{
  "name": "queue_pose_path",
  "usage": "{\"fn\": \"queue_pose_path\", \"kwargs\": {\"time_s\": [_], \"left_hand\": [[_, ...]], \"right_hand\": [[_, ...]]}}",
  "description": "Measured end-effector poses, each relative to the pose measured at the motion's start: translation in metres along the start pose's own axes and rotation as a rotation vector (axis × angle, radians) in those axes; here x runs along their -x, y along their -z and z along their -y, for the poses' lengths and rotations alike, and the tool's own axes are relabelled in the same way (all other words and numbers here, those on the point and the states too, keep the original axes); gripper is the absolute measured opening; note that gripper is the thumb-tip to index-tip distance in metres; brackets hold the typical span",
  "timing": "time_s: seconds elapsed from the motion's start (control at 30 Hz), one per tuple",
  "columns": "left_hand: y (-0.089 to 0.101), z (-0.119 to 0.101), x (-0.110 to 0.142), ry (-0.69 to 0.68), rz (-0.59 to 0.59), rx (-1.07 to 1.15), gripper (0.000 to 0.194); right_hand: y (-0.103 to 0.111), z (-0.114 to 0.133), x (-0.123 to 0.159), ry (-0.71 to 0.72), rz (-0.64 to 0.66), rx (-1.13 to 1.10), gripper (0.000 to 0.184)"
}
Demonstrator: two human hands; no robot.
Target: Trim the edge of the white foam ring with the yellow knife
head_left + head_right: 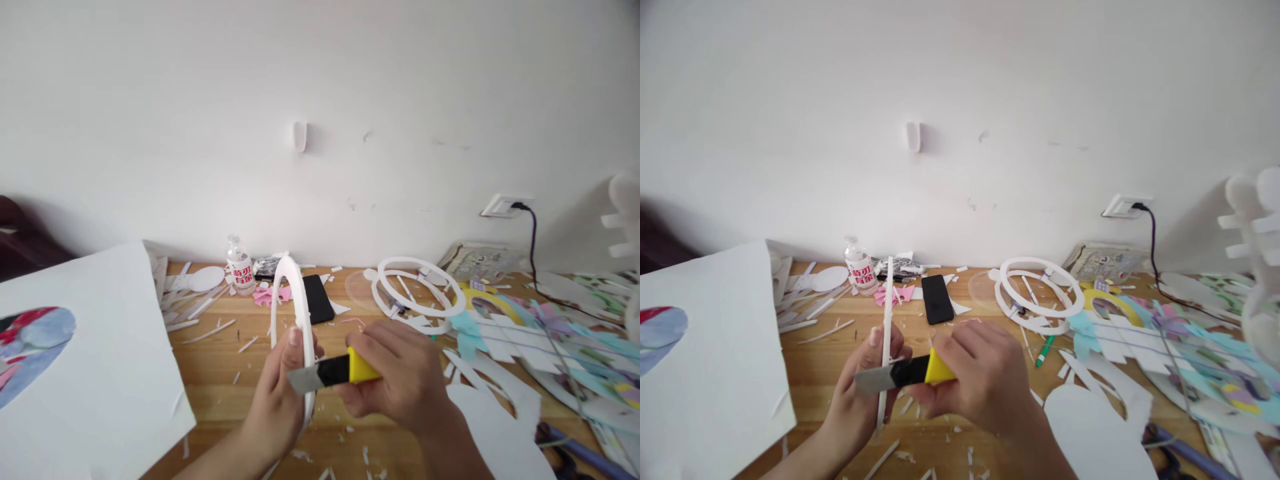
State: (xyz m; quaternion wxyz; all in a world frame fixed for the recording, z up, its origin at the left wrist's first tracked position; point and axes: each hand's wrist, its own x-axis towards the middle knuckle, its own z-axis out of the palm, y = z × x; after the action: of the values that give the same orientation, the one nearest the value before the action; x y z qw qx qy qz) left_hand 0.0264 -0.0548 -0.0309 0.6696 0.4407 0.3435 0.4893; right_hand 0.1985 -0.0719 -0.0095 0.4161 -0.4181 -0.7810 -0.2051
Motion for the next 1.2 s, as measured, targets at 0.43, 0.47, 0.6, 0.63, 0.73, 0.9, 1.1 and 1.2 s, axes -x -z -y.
{"fn": "queue_pose_path", "kwargs": {"time_s": [0.43,0.47,0.6,0.63,0.73,0.9,1.1,1.2], "left_hand": [[-0.003,0.005,0.001,0.032,0.026,0.066,0.053],[-0.004,0.005,0.001,0.033,0.038,0.073,0.053],[-0.004,0.008,-0.001,0.024,0.077,0.047,0.051],[-0.004,0.009,-0.002,0.033,0.070,0.046,0.051],[-0.002,0.010,-0.005,0.065,0.072,0.050,0.053],[-0.001,0.009,-0.006,0.083,0.050,0.067,0.054],[-0.005,0.006,-0.004,0.067,0.086,0.173,0.054],[-0.003,0.009,-0.001,0.088,0.072,0.100,0.054]], "right_hand": [[-0.002,-0.011,0.003,-0.059,-0.048,0.075,0.035],[-0.002,-0.011,0.003,-0.068,-0.061,0.072,0.034],[-0.001,-0.010,0.000,-0.052,-0.026,0.019,0.032],[-0.001,-0.010,-0.001,-0.038,-0.016,0.025,0.033],[-0.001,-0.012,-0.002,-0.021,-0.025,0.072,0.034],[-0.004,-0.010,0.000,-0.040,-0.019,0.049,0.036],[0.000,-0.018,0.003,-0.062,-0.053,0.116,0.034],[0.001,-0.016,0.002,-0.067,-0.039,0.057,0.033]]}}
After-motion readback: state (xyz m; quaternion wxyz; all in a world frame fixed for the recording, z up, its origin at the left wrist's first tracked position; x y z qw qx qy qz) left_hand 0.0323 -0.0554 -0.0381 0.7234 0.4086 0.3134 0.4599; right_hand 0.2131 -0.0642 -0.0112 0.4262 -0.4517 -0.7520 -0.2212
